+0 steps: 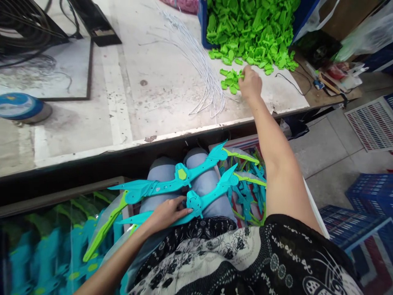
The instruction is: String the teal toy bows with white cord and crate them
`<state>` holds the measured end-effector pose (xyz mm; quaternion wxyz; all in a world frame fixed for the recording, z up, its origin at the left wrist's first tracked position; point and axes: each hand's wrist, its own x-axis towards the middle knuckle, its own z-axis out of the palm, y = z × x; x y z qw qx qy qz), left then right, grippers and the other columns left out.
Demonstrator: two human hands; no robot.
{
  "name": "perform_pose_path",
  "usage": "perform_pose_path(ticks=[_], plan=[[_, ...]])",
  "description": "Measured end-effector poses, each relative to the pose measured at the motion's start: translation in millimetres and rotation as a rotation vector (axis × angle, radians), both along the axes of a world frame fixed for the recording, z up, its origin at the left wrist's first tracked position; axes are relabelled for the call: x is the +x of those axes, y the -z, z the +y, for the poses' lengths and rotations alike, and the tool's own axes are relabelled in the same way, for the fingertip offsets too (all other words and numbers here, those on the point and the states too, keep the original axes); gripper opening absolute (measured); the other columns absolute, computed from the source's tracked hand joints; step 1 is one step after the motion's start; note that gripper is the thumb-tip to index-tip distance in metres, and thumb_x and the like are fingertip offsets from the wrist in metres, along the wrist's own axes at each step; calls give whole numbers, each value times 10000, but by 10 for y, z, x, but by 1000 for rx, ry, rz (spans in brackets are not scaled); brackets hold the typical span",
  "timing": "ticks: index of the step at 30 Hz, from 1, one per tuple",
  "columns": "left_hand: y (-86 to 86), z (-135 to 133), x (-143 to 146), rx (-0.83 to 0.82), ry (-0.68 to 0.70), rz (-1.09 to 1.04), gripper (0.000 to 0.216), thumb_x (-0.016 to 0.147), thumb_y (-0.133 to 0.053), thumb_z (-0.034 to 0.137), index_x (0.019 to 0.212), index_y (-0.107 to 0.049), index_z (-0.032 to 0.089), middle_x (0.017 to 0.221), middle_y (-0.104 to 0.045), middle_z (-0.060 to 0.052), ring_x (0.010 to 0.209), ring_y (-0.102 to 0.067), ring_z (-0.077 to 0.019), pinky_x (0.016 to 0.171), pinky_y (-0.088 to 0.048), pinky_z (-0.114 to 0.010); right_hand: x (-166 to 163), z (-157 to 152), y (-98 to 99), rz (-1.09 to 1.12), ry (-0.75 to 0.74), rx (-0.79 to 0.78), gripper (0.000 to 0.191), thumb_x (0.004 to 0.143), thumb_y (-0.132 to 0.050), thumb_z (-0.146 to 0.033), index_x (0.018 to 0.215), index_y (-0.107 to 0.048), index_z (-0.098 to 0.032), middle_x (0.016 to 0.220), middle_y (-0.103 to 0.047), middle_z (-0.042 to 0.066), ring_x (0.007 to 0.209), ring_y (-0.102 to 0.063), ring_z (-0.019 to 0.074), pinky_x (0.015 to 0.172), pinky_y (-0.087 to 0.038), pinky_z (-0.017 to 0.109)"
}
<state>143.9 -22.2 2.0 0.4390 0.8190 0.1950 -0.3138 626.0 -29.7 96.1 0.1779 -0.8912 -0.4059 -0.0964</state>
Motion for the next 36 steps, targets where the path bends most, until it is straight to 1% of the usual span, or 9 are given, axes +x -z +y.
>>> perform_pose_path(ticks=[2,4,6,9,13,16,23,27,36], plan=[[13,10,10,-28,-8,-9,359,851,-505,493,1009,-569,177,895,-716,-82,824,-662,-260,626,-351,-301,-192,-173,-53,78,-44,106,514,1001,-330,-362,1143,-566,72,1199,-628,193,980,-621,85,802,-434,183],[24,21,22,-45,-28,-23,369,834,-511,497,1011,-560,177,874,-708,-77,799,-653,-249,622,-349,-297,-617,-414,-44,249,-76,152,428,929,-521,-311,1159,-594,42,1064,-698,141,843,-635,65,728,-443,163],[39,39,36,-46,-53,-33,405,818,-515,517,1037,-554,178,846,-694,-70,773,-639,-243,608,-338,-294,-1225,-721,43,505,-117,110,396,794,-691,-214,1139,-646,-25,922,-733,81,749,-646,89,687,-478,185],[82,71,63,-103,-78,-74,424,788,-526,543,1003,-553,177,779,-653,-52,715,-601,-221,590,-329,-288,-2227,-1218,292,990,-162,81,233,730,-727,-245,924,-716,-116,839,-732,39,709,-665,126,670,-539,238],[171,65,96,-334,-161,-168,358,732,-592,498,892,-520,186,701,-572,-6,664,-535,-169,581,-352,-264,-3228,-1656,680,1508,64,256,392,632,-800,-400,917,-683,-158,715,-685,10,618,-668,151,599,-573,285],[217,26,104,-465,-242,-171,405,712,-631,470,973,-540,174,683,-553,10,635,-508,-154,561,-352,-259,-3660,-1735,868,1559,247,401,472,589,-824,-467,916,-680,-159,742,-694,28,669,-677,163,639,-577,297],[205,-3,81,-578,-347,-143,448,712,-634,499,988,-577,151,666,-505,23,584,-437,-124,524,-327,-246,-4105,-1641,998,1081,312,384,271,704,-720,-435,748,-705,-168,758,-674,33,711,-597,140,675,-506,252],[173,-11,79,-598,-388,-130,459,699,-631,542,947,-580,159,680,-498,25,591,-430,-117,536,-351,-242,-4167,-1644,1067,1058,330,304,257,763,-653,-417,760,-680,-162,659,-660,15,623,-595,139,608,-476,242],[185,-32,83,-499,-340,-209,424,770,-525,608,778,-507,185,694,-462,18,613,-415,-124,554,-364,-250,-4121,-1591,1071,884,246,135,204,832,-614,-378,763,-628,-187,720,-698,21,683,-651,161,633,-451,246]])
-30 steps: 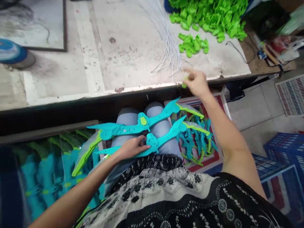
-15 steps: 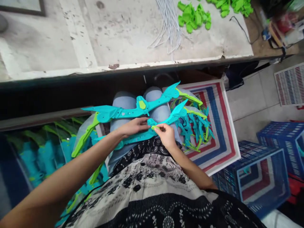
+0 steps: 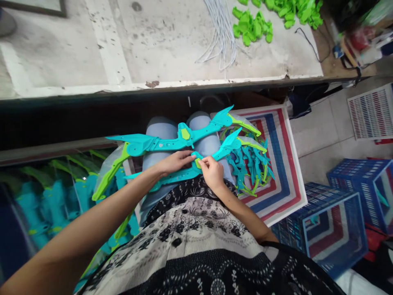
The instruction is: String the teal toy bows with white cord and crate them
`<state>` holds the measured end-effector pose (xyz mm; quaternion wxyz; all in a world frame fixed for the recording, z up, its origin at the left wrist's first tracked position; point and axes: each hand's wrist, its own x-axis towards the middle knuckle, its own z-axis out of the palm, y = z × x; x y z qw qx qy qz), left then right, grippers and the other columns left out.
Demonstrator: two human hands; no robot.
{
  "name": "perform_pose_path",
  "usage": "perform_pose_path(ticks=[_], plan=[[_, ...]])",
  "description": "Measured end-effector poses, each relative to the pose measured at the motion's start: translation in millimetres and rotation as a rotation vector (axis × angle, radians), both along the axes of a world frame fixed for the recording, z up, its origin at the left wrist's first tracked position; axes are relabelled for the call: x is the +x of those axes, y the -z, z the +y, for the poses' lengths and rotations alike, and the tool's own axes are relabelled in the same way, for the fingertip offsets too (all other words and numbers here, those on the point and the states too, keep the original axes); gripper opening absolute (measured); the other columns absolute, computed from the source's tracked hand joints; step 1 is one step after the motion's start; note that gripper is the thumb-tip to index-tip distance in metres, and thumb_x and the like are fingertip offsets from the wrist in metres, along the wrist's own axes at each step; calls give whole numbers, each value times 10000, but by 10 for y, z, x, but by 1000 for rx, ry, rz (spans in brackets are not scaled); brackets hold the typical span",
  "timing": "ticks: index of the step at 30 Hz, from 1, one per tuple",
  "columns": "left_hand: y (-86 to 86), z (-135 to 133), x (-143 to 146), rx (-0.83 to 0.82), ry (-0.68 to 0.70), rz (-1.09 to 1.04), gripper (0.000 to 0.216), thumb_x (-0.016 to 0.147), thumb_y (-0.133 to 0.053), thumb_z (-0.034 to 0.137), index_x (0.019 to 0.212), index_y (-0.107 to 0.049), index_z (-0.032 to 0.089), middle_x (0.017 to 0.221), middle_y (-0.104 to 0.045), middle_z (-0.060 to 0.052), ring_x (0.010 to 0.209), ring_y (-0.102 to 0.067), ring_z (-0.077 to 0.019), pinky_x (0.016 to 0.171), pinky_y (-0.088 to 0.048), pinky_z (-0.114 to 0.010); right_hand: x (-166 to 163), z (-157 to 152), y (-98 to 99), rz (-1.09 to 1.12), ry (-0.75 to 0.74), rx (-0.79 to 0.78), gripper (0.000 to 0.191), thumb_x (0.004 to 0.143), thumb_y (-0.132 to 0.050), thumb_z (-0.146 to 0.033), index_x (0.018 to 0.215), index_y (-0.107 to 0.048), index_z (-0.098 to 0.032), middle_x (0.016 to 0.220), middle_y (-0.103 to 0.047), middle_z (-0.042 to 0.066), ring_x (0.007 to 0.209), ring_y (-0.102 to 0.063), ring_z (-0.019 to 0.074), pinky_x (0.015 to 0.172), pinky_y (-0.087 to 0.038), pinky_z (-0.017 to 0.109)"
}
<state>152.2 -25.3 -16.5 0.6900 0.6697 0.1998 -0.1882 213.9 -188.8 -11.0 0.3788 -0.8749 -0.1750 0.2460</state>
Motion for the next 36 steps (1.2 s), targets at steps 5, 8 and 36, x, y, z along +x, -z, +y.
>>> perform_pose_path(ticks=[5,8,36], plan=[[18,-13,37,128,2,-39,469,700,-601,642,723,-486,188,641,-402,34,587,-359,-116,516,-278,-246,100,12,-72,115,-87,-58,249,828,-616,-285,1052,-640,-178,567,-602,-49,564,-610,131,576,-445,220],[46,-39,52,159,15,-61,448,710,-581,622,734,-509,181,652,-432,26,604,-389,-124,540,-303,-251,187,-12,-93,390,-92,-65,603,808,-644,-279,1375,-473,-164,503,-563,-94,429,-558,119,457,-425,201],[-169,239,-204,318,162,159,699,759,-504,637,1242,-601,141,1032,-704,-100,871,-639,-277,750,-488,-341,3464,1781,-827,-454,-328,-139,195,595,-759,1,678,-591,-51,704,-575,46,933,-654,261,866,-548,415]])
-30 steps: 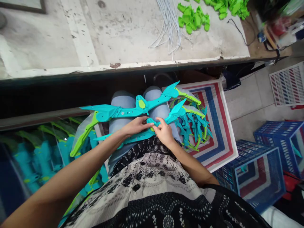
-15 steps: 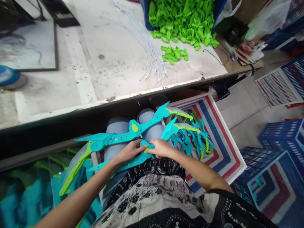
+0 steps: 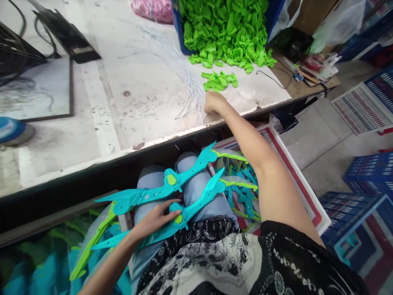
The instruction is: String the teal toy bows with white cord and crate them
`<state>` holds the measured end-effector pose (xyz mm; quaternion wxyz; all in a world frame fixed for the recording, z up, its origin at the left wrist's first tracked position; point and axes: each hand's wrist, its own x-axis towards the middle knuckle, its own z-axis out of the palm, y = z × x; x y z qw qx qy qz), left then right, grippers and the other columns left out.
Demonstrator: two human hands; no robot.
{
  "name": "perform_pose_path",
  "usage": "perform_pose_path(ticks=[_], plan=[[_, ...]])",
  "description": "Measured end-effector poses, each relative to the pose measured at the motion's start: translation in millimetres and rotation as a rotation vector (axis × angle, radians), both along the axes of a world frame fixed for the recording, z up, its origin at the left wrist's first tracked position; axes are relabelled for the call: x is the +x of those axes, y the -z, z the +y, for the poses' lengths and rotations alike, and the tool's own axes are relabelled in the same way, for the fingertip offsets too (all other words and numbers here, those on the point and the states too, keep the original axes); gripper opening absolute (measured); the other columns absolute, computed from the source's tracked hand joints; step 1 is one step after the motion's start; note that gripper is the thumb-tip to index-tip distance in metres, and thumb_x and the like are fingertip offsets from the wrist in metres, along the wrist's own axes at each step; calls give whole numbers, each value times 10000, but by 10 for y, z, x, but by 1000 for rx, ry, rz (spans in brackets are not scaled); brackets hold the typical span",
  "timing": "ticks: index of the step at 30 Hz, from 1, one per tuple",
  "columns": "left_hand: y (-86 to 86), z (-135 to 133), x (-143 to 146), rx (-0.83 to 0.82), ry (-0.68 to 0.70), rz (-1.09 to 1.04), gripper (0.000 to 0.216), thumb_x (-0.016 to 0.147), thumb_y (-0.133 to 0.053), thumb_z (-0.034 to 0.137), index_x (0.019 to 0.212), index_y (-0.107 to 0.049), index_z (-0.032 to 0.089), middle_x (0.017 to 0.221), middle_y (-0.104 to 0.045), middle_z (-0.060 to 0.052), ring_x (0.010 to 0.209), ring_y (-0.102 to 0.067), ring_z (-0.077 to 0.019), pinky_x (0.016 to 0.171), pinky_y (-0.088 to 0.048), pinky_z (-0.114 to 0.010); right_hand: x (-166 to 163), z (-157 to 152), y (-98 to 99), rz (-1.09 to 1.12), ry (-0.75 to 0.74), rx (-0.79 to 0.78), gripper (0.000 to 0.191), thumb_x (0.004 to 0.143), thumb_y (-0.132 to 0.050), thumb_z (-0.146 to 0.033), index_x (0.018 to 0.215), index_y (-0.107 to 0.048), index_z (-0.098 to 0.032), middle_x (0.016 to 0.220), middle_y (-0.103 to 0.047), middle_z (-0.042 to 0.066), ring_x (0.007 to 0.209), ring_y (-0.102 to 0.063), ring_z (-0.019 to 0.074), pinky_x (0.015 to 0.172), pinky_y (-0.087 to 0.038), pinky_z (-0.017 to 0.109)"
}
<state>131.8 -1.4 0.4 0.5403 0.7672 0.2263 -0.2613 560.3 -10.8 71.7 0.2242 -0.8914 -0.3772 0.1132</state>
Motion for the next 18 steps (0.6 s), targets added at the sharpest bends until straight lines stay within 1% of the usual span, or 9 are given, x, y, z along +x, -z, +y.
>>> perform_pose_path(ticks=[2,4,5,7,8,10,12,15,18], plan=[[-7,0,-7,-7,0,-2,705,763,-501,637,1255,-592,141,1104,-696,-109,933,-640,-288,803,-491,-350,14,-42,-32,96,-22,-81,188,585,-746,30,636,-575,-31,669,-571,33,841,-666,233,785,-574,408],[-9,0,-24,-11,3,-2,721,769,-490,637,1270,-580,127,1133,-690,-118,967,-640,-292,840,-489,-358,-13,-122,-114,189,12,-176,152,647,-711,10,611,-563,-3,664,-588,39,756,-671,186,735,-577,364],[-8,0,-34,-7,7,1,729,772,-483,638,1276,-576,120,1123,-692,-121,964,-642,-293,841,-490,-362,-30,-166,-160,218,43,-198,149,687,-684,-5,603,-561,10,662,-597,44,723,-669,160,727,-572,333],[-5,1,-50,14,15,7,741,774,-472,639,1285,-571,111,1077,-701,-121,937,-647,-293,823,-495,-368,-54,-253,-234,244,111,-161,160,712,-667,-12,589,-568,14,631,-602,45,665,-660,127,707,-568,285],[-3,4,-56,25,20,10,745,776,-466,639,1289,-568,109,1046,-707,-120,917,-651,-293,809,-499,-372,-56,-297,-256,251,136,-115,155,691,-687,-1,584,-575,5,600,-596,37,637,-652,124,682,-571,275],[1,18,-66,43,16,8,736,776,-465,635,1287,-569,116,994,-715,-114,893,-659,-293,796,-507,-380,-47,-400,-273,287,158,-18,172,601,-745,42,573,-592,-29,523,-566,12,577,-629,136,593,-573,279],[-1,48,-82,58,-18,-14,697,763,-492,627,1256,-587,144,979,-723,-106,908,-669,-295,813,-517,-388,-39,-548,-275,385,125,28,217,526,-784,70,571,-614,-57,470,-544,-7,517,-601,141,498,-543,269],[-52,120,-125,104,-133,-75,641,729,-540,633,1187,-616,190,1039,-728,-101,975,-676,-303,858,-534,-405,-85,-922,-297,568,73,-7,236,488,-815,45,579,-649,-96,457,-562,-18,436,-562,121,398,-460,211],[-204,179,-122,193,-252,-123,646,729,-544,662,1168,-623,195,1102,-720,-111,996,-676,-314,852,-548,-414,-245,-1481,-314,740,158,-69,231,492,-834,-8,607,-664,-113,496,-615,1,412,-576,127,356,-411,183]])
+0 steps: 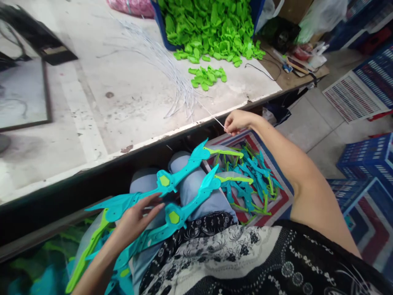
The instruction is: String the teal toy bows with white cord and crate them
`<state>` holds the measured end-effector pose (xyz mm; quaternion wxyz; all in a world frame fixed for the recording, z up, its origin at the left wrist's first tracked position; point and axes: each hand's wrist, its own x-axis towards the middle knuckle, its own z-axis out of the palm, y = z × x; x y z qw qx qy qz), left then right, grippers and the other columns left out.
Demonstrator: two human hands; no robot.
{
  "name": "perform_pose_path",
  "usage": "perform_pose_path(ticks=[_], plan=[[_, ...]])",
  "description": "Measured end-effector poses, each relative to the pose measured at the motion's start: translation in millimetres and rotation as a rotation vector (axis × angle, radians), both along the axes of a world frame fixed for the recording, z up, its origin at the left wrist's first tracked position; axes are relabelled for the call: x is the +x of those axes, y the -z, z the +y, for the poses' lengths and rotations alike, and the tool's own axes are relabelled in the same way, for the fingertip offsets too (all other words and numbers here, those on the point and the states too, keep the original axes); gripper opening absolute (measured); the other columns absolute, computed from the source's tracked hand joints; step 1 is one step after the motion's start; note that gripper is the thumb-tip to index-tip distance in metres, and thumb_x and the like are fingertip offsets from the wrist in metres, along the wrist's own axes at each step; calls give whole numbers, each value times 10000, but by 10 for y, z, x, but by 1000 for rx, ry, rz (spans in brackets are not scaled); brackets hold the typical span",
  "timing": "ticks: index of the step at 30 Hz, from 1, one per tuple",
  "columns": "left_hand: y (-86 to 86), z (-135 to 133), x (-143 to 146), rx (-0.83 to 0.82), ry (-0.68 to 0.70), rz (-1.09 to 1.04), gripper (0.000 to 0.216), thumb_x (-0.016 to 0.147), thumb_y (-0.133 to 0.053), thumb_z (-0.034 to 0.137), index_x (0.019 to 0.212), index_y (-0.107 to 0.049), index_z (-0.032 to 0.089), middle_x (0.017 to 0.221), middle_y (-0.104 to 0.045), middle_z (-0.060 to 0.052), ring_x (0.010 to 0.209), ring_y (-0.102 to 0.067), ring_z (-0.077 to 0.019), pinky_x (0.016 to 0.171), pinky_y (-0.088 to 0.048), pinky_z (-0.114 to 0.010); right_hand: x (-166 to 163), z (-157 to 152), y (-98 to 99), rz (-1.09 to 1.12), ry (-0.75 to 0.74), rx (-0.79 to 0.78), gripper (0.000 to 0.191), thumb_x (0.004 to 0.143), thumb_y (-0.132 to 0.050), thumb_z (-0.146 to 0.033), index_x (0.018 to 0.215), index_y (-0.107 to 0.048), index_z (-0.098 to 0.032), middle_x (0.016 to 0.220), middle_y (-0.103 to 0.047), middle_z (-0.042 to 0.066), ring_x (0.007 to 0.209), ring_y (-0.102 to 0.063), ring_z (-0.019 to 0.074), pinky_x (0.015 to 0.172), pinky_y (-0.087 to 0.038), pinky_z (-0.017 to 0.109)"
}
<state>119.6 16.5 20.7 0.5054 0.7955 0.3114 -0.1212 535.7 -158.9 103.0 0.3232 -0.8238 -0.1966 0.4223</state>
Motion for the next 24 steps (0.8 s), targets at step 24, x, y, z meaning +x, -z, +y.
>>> perform_pose_path(ticks=[24], plan=[[543,-1076,2190,-443,298,24,313,857,-564,377,998,-706,137,1068,-725,-106,1023,-635,-260,845,-489,-334,-1202,-1404,1233,-483,592,354,194,676,-642,-356,680,-611,-165,863,-650,65,809,-604,155,575,-454,221]])
